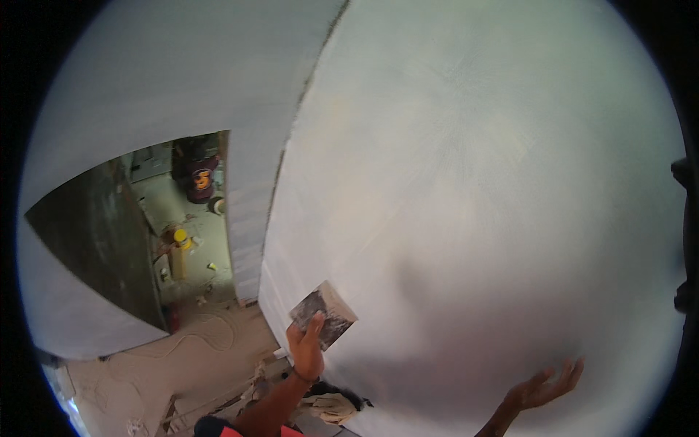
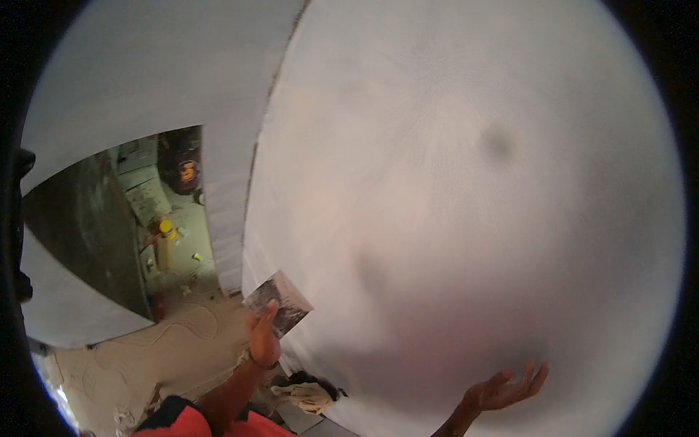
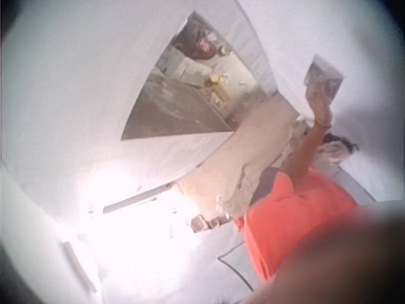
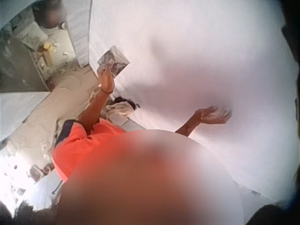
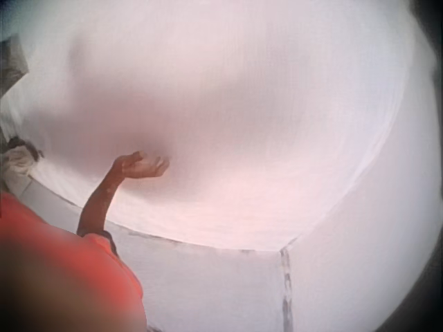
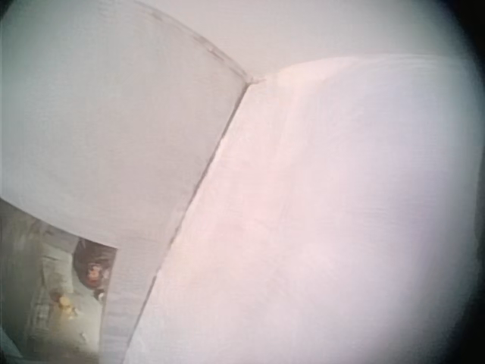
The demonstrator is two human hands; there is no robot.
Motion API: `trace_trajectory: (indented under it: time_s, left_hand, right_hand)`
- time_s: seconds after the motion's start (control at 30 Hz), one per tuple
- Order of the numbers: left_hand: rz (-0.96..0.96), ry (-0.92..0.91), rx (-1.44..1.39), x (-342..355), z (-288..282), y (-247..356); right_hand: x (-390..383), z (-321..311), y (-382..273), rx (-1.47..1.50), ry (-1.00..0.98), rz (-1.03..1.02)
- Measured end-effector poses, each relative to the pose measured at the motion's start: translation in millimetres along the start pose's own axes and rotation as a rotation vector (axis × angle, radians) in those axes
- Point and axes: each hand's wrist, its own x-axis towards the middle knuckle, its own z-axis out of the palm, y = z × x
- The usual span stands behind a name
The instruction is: The person uses a trowel to apply and smooth plaster along the corner and surface of a white wall. They repeatedly scrape the trowel against a larger flat tool to remove excess material and continue spreading the plaster in long strokes.
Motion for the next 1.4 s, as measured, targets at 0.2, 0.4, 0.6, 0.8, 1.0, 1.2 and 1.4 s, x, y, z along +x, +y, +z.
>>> trace_trajectory:
  time_s: [0.2,0.4,0.6,0.8,1.0,1.2,1.4]
  left_hand:
    - [0.343,0.281,0.593,112.8,-64.4,-98.1]
    - [0.715,0.224,1.356,202.2,-156.1,-177.2]
    - [0.708,0.24,1.155,251.4,-130.8,-191.1]
    - [0.147,0.189,0.084,286.6,65.3,-60.1]
    - [1.381,-0.462,0.735,252.1,232.4,70.1]
    - [1.19,-0.673,0.861,185.0,203.1,52.5]
    - [1.068,-0.255,0.764,262.0,193.1,85.2]
  right_hand:
    - [-2.0,77.2,-32.2,-0.246,-0.099,-0.109]
    - [2.7,69.2,-46.1,-0.512,-0.145,-0.218]
    - [9.7,62.7,-56.7,-0.44,-0.112,-0.275]
    - [6.4,71.7,-69.0,-0.404,-0.153,-0.232]
    - [2.9,68.4,-51.5,-0.485,-0.063,-0.253]
    - [-8.3,59.9,-35.9,-0.547,-0.183,-0.16]
    - [-12.5,59.4,-25.4,-0.494,-0.167,-0.164]
